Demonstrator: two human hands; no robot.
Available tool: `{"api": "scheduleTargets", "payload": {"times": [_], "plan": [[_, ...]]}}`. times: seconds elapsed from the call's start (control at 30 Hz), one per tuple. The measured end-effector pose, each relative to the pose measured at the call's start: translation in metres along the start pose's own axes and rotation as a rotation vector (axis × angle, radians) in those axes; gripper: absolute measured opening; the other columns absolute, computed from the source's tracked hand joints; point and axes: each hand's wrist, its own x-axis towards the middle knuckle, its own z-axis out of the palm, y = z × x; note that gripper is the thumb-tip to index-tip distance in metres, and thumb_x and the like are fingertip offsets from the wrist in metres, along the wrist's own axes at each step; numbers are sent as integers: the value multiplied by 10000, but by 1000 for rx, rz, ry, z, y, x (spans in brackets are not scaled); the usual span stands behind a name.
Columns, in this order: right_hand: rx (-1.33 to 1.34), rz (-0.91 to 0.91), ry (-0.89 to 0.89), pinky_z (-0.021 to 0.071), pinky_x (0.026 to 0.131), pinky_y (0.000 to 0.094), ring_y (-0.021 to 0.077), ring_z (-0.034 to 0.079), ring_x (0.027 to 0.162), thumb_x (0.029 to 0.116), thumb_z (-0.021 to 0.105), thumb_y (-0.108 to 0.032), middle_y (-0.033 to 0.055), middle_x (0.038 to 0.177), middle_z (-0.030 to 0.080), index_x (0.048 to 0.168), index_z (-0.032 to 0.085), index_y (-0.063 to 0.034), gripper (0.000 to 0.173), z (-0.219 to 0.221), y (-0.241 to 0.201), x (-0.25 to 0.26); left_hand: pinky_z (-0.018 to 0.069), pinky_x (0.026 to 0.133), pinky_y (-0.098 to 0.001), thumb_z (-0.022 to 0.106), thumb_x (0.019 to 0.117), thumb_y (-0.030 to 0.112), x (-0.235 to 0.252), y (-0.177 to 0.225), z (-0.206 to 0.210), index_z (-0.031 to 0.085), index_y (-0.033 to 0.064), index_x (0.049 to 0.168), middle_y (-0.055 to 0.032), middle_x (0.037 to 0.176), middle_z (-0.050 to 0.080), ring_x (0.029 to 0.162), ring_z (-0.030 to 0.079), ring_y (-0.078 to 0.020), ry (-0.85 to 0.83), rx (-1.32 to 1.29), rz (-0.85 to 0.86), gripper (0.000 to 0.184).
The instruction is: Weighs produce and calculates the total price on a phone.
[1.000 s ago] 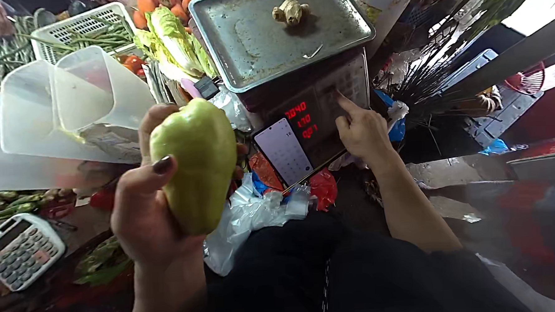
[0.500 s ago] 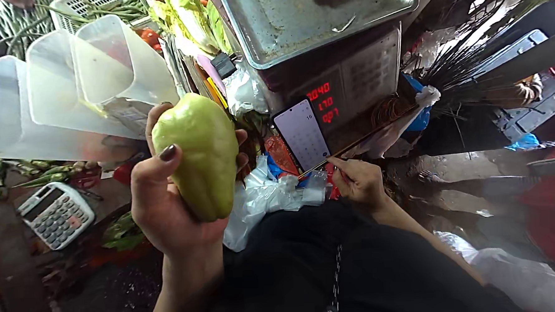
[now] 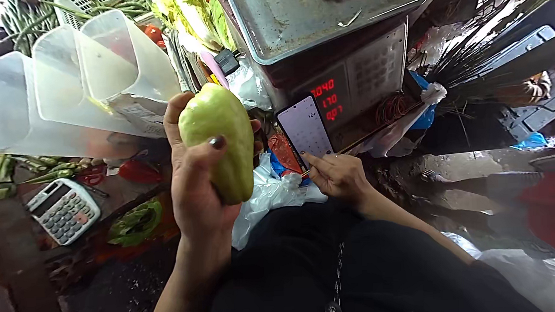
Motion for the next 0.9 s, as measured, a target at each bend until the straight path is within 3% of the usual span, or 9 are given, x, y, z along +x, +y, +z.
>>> {"api": "scheduleTargets", "payload": {"times": [0.17,0.23,0.37,0.47,0.57,0.63,0.73,0.83,0.9], "plan": [[41,70,115,458,512,312,158,567,541,1025,486,-222,50,615,623,1119,787,-71,349,-20,13,-16,602,898,-291,750,827,131,35,7,11,376,118,1432,17,1280,597,1086,655,-96,-266,477,364,712],[0,124,118,481,507,337,172,594,550,1018,494,-209,66,643,650,1118,781,-62,338,-28,20,-18,546,996,-291,762,823,164,70,14,27,456,6,1405,-78,1333,578,1189,601,-103,-351,781,549,676],[-150,142,71,535,583,427,267,671,699,985,532,-218,116,817,710,1272,720,-59,378,-45,22,19,507,1018,-449,776,819,169,146,15,76,638,101,1317,-140,1262,651,1197,619,-231,-429,1235,428,521],[-195,121,-101,538,724,508,348,670,900,1013,504,-340,160,988,687,1485,571,-165,508,-45,16,62,498,1053,-483,725,834,57,192,-6,92,616,129,1382,-126,1290,667,1216,631,-263,-551,1349,361,563],[-248,133,-200,515,668,494,336,677,808,1039,479,-411,139,896,709,1559,480,-196,563,-38,11,83,441,1125,-470,678,929,142,205,-19,87,575,141,1446,-109,1370,640,1298,588,-263,-559,1361,382,527],[-271,98,-138,487,569,466,315,661,679,1037,484,-369,113,764,697,1491,573,-159,507,-35,10,76,435,1122,-494,675,978,299,196,-20,77,594,118,1407,-124,1333,653,1288,590,-283,-506,1354,425,473],[-202,86,-9,510,563,419,258,673,656,1017,528,-298,80,725,715,1195,779,-124,353,-39,13,46,432,1102,-516,617,991,453,161,-10,54,594,151,1413,-146,1368,605,1297,562,-304,-350,1319,488,519],[-54,143,10,458,526,363,189,579,570,1024,533,-272,52,657,654,1146,792,-109,330,-39,19,13,504,1043,-392,601,1023,307,111,-12,19,623,88,1368,-151,1399,574,1304,551,-221,-201,1137,633,409],[-7,175,3,493,561,349,173,609,597,1024,519,-265,56,691,691,1127,796,-100,338,-40,23,-5,568,875,-358,586,1014,183,73,-26,-6,626,-13,1292,-205,1301,594,1145,618,-230,-114,1070,668,343]]}}
